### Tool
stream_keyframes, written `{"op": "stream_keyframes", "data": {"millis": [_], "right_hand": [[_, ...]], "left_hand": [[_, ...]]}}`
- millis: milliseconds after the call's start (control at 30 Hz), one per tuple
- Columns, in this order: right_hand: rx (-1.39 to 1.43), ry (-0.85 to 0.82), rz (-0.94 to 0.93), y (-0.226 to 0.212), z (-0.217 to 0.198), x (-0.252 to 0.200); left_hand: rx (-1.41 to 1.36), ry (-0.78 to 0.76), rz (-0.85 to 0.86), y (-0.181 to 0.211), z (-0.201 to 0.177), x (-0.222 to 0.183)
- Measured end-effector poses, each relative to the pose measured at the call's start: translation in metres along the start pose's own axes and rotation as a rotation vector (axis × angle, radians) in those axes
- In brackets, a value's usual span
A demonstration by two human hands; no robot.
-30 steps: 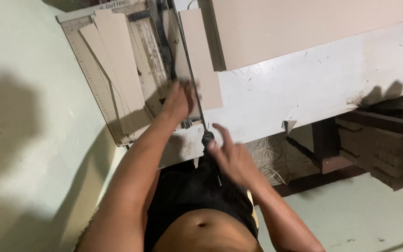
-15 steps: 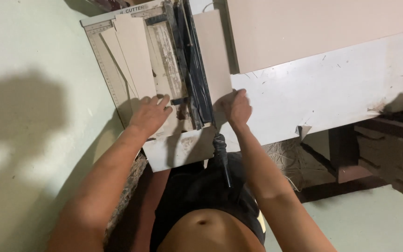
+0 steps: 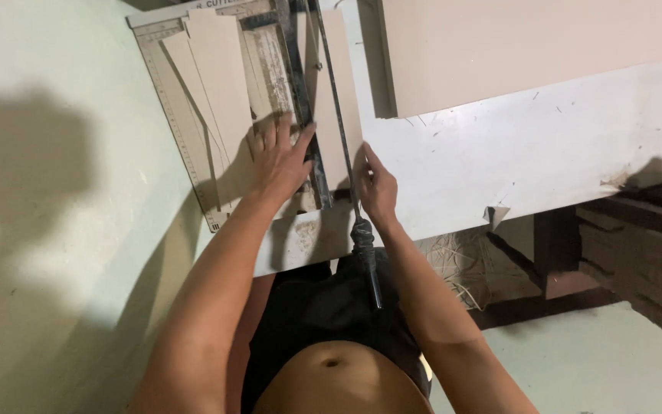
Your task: Using a manual paper cutter to trim or cut thin white sheets of material into smaller strips.
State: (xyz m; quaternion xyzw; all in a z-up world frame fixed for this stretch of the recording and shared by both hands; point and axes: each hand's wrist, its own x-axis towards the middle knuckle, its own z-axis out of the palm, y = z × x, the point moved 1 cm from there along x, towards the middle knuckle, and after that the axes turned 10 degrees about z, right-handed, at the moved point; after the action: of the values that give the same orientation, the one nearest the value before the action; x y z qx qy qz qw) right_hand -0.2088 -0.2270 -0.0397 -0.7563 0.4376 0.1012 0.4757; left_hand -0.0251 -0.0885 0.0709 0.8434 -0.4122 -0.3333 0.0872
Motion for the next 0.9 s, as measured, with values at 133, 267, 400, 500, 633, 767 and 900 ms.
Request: {"op": "stream_keyframes", "data": {"millis": [133, 267, 400, 500, 633, 767, 900], "right_hand": [[-0.021, -0.012, -0.006, 0.002, -0.002, 0.013], [-0.148, -0.072, 0.017, -0.013, -0.012, 0.011], [-0.404, 0.017, -0.024, -0.079, -0.061, -0.041], [-0.362, -0.088, 0.001, -0.139, -0.096, -0.125], [-0.619, -0.229, 0.120, -0.048, -0.026, -0.123], [-0.658, -0.221, 0.128, 0.041, 0.025, -0.076], [-0.529, -0.283, 0.207, -0.052, -0.042, -0.116]], "left_hand": [[-0.064, 0.013, -0.091, 0.011, 0.015, 0.031], [-0.023, -0.105, -0.248, 0.021, 0.029, 0.051], [-0.014, -0.153, -0.264, 0.022, 0.032, 0.054], [0.077, -0.146, -0.276, 0.023, 0.035, 0.057], [0.004, -0.177, -0.285, 0.022, 0.028, 0.060], [-0.028, -0.162, -0.287, 0.015, 0.036, 0.069], [-0.056, -0.075, -0.261, 0.018, 0.034, 0.054]]}}
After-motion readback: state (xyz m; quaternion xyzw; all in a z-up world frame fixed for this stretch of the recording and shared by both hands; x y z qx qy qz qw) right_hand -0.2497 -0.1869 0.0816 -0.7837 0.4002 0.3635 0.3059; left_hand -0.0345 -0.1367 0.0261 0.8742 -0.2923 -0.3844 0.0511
